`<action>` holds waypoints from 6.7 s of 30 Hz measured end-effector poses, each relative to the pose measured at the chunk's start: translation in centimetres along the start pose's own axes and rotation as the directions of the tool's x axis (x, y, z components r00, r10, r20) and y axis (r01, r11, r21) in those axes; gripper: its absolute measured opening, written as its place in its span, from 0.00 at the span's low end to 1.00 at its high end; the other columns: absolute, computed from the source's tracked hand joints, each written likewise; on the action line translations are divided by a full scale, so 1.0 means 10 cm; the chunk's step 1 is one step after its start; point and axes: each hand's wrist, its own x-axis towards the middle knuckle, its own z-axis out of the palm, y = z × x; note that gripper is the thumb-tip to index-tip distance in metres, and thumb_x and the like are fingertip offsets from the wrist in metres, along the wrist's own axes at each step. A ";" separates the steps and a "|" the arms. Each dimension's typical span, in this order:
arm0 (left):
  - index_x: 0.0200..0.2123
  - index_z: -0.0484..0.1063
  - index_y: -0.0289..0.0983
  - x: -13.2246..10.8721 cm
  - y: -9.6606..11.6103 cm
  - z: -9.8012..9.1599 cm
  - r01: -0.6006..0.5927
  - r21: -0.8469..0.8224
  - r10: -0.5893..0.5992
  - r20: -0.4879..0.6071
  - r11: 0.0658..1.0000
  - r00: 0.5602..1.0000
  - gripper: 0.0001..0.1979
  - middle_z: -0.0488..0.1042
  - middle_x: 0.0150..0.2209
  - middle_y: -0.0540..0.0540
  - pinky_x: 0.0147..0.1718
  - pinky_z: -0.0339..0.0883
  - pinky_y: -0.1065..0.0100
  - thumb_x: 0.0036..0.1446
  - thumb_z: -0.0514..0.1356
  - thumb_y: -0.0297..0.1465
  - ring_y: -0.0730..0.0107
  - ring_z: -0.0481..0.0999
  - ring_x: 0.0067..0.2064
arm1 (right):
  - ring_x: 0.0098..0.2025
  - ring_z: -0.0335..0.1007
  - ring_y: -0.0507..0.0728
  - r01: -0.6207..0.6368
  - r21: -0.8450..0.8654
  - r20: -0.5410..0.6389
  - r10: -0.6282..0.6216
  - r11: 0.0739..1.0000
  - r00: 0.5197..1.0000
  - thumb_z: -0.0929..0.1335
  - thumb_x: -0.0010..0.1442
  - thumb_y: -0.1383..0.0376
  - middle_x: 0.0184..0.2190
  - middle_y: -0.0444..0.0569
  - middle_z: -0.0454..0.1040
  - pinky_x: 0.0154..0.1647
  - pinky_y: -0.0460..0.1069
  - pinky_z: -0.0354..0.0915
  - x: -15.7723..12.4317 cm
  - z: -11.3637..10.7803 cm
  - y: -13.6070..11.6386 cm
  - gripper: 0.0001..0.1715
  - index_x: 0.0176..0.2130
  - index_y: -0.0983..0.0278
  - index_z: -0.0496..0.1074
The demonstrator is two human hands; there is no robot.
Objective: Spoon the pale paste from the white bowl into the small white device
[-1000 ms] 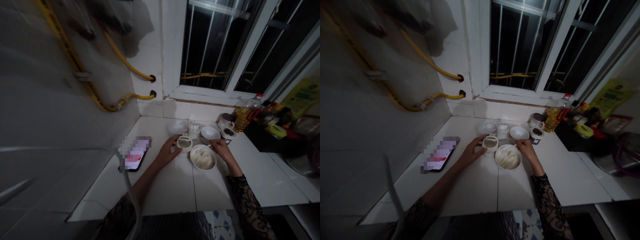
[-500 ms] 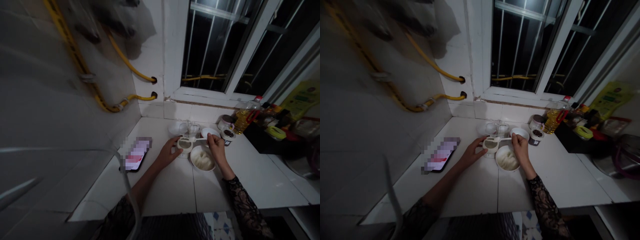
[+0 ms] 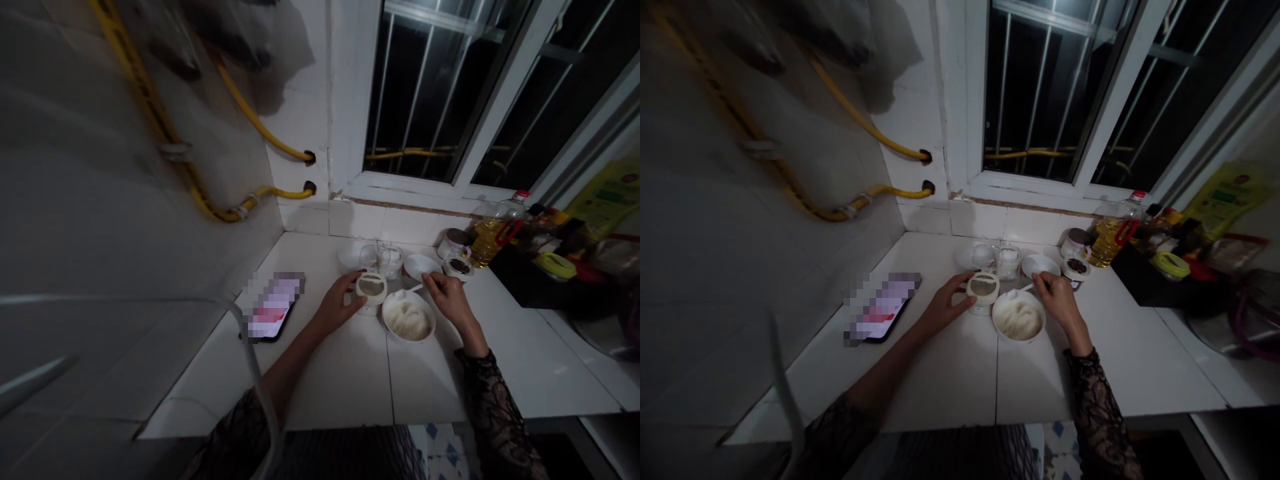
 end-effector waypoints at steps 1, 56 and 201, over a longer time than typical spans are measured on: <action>0.56 0.65 0.40 0.00 0.00 0.00 0.003 -0.005 -0.003 0.001 1.000 1.000 0.25 0.69 0.58 0.38 0.48 0.71 0.57 0.57 0.61 0.40 0.56 0.72 0.54 | 0.19 0.53 0.50 -0.011 -0.015 0.046 0.012 1.000 0.999 0.58 0.64 0.49 0.14 0.41 0.57 0.23 0.47 0.49 -0.01 -0.02 0.05 0.28 0.18 0.61 0.58; 0.56 0.65 0.39 0.01 -0.04 0.02 -0.023 -0.023 0.023 -0.006 0.999 1.000 0.25 0.69 0.57 0.37 0.48 0.71 0.58 0.57 0.61 0.40 0.56 0.72 0.55 | 0.23 0.62 0.52 0.249 -0.098 -0.163 -0.263 0.963 0.951 0.58 0.68 0.52 0.20 0.47 0.68 0.27 0.47 0.56 -0.01 0.43 -0.45 0.27 0.23 0.62 0.65; 0.56 0.65 0.38 0.00 0.00 0.00 0.002 -0.009 -0.002 0.000 1.000 1.000 0.25 0.68 0.58 0.37 0.48 0.71 0.57 0.56 0.61 0.39 0.56 0.72 0.55 | 0.13 0.44 0.47 -0.508 0.461 0.240 0.449 0.728 0.861 0.66 0.46 0.44 0.08 0.37 0.52 0.14 0.46 0.41 0.01 0.18 0.16 0.27 0.14 0.60 0.58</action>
